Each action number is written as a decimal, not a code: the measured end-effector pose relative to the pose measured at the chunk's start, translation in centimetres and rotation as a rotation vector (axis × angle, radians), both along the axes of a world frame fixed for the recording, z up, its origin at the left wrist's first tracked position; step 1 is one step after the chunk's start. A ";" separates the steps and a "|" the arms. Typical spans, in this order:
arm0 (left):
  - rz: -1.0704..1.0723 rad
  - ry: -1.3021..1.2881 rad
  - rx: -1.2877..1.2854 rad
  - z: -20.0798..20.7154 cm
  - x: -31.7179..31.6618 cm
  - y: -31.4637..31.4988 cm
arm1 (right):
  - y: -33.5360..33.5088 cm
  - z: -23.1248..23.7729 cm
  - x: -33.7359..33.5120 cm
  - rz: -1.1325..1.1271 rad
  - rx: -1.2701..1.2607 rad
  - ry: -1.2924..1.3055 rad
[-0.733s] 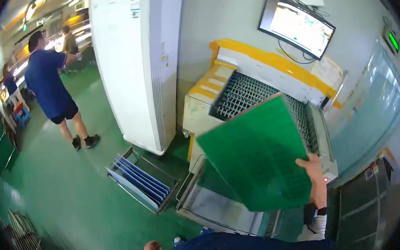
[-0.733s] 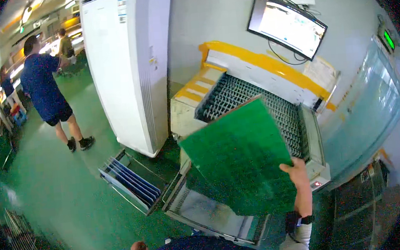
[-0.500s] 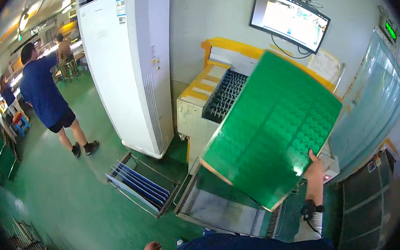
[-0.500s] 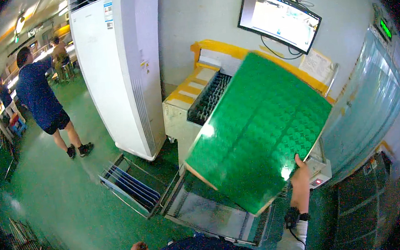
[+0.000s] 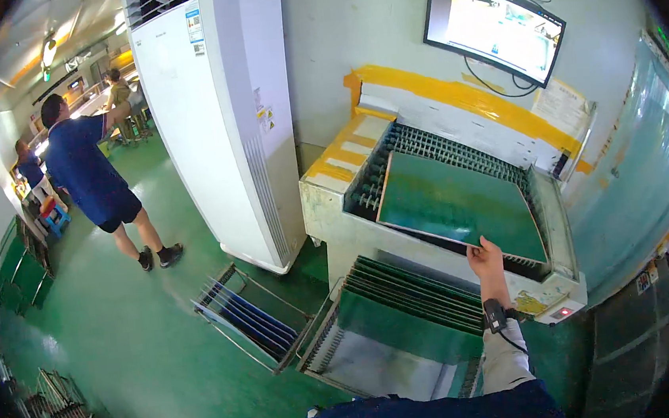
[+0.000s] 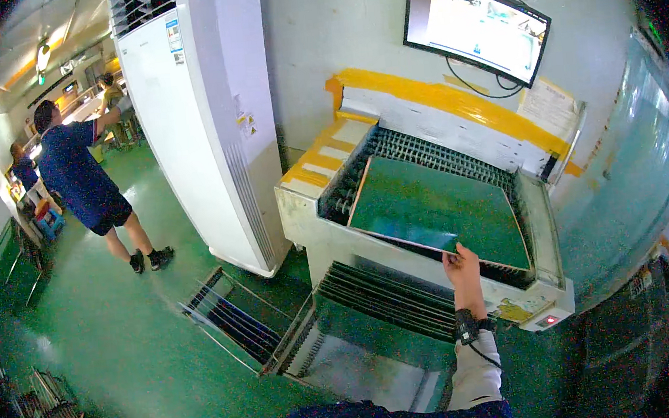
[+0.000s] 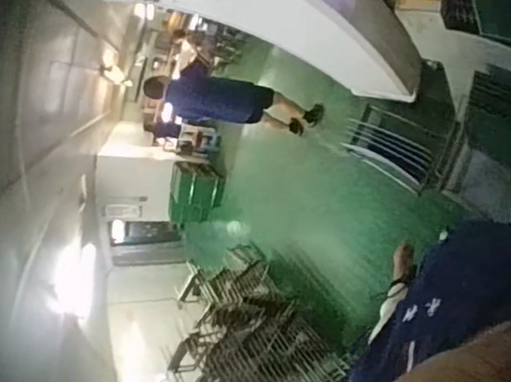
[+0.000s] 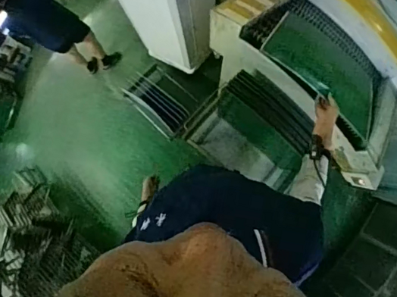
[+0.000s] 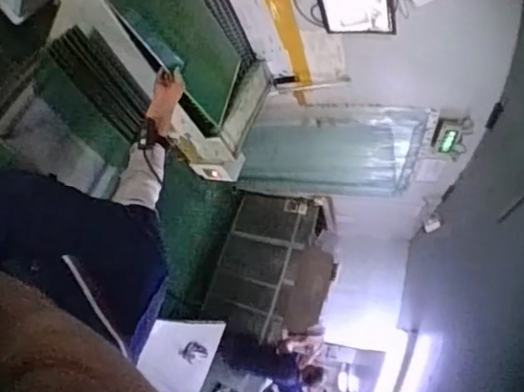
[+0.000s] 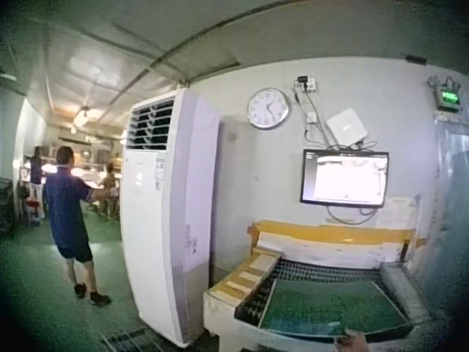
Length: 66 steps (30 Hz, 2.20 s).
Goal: Loading printed circuit boards into a processing or drying machine.
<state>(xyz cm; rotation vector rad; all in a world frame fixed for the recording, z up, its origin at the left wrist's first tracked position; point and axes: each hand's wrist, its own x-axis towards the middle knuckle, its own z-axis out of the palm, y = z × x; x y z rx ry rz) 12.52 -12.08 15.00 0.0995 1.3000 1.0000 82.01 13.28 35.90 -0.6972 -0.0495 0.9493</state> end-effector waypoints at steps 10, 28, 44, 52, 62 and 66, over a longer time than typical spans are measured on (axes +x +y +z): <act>-0.351 0.406 0.162 -4.5 -2.1 -3.5 | 6.3 -0.8 4.0 0.235 -0.184 -0.136; -0.217 0.320 0.159 -2.2 0.9 -2.0 | 9.2 0.0 1.1 -0.033 -0.963 -2.095; -0.141 0.405 0.174 -1.2 2.7 -6.8 | 13.6 1.1 6.1 0.063 -1.022 -2.080; -0.796 1.352 0.368 1.2 3.5 -0.7 | 10.4 -1.7 2.0 -0.029 -0.779 -2.096; 0.208 0.081 0.656 12.0 -0.1 10.7 | 3.0 -0.6 -8.9 -0.086 -0.121 -1.989; 0.400 0.155 0.968 20.1 -2.8 16.5 | -1.0 0.7 -13.9 0.037 -0.115 -1.777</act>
